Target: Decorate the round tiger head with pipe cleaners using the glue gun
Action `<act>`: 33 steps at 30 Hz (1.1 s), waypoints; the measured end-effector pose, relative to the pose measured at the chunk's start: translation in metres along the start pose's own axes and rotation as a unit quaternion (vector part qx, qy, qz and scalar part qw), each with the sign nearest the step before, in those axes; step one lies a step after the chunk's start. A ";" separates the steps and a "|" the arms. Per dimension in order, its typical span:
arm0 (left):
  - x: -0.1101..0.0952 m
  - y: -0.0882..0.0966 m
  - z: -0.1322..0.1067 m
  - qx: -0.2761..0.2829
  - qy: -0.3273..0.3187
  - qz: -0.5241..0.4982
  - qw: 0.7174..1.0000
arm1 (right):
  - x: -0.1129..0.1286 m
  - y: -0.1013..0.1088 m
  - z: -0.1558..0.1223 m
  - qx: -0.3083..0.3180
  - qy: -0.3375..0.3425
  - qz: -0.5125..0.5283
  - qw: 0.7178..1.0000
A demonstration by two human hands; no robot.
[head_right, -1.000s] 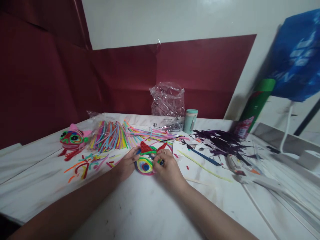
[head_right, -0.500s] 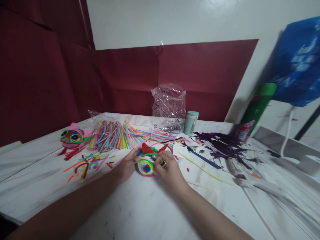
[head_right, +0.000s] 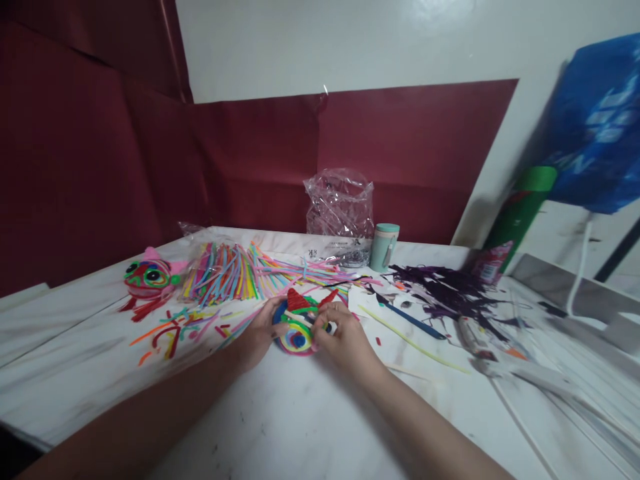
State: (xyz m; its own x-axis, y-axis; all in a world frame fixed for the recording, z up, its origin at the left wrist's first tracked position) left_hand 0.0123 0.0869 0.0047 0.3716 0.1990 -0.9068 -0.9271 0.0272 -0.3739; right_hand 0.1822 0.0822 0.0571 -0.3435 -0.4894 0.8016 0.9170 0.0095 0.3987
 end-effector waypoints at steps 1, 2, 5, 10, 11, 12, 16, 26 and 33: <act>-0.001 0.000 -0.001 0.001 -0.006 0.014 1.000 | 0.000 0.002 0.001 0.005 -0.004 0.000 1.000; -0.002 0.000 -0.001 -0.002 -0.012 0.030 0.999 | 0.000 0.003 0.002 0.011 -0.007 0.000 1.000; -0.005 0.001 -0.004 -0.015 -0.029 0.070 0.997 | 0.003 0.009 0.004 0.034 -0.004 0.003 0.999; -0.008 -0.005 -0.008 -0.001 -0.031 0.094 0.995 | 0.007 0.018 0.004 0.085 0.013 -0.010 0.996; -0.008 -0.006 -0.009 0.001 -0.030 0.094 0.995 | 0.008 0.019 0.004 0.092 0.022 -0.014 0.995; -0.008 -0.006 -0.009 0.002 -0.030 0.094 0.995 | 0.009 0.020 0.004 0.100 0.032 -0.017 0.994; -0.004 -0.006 -0.008 0.000 -0.019 0.103 0.994 | 0.011 0.022 0.002 0.113 0.054 -0.041 0.991; -0.004 -0.009 -0.011 0.031 -0.036 0.142 0.989 | 0.014 0.022 0.000 0.132 0.067 -0.090 0.985; -0.003 -0.011 -0.014 0.051 -0.033 0.112 0.992 | 0.014 0.020 -0.003 0.124 0.062 -0.118 0.983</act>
State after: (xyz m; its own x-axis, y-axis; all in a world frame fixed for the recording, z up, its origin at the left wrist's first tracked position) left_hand 0.0218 0.0721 0.0083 0.1545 0.2743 -0.9491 -0.9875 0.0736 -0.1395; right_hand 0.1963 0.0730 0.0755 -0.5000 -0.6052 0.6194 0.7316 0.0875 0.6761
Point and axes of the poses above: each hand's wrist, its own z-axis towards the middle knuckle, its own y-axis out of the back of the hand, x = y × z, the point moved 6 cm from there along z, towards the middle knuckle, and after that the axes turned 9 degrees about -x, right-handed, at the moved point
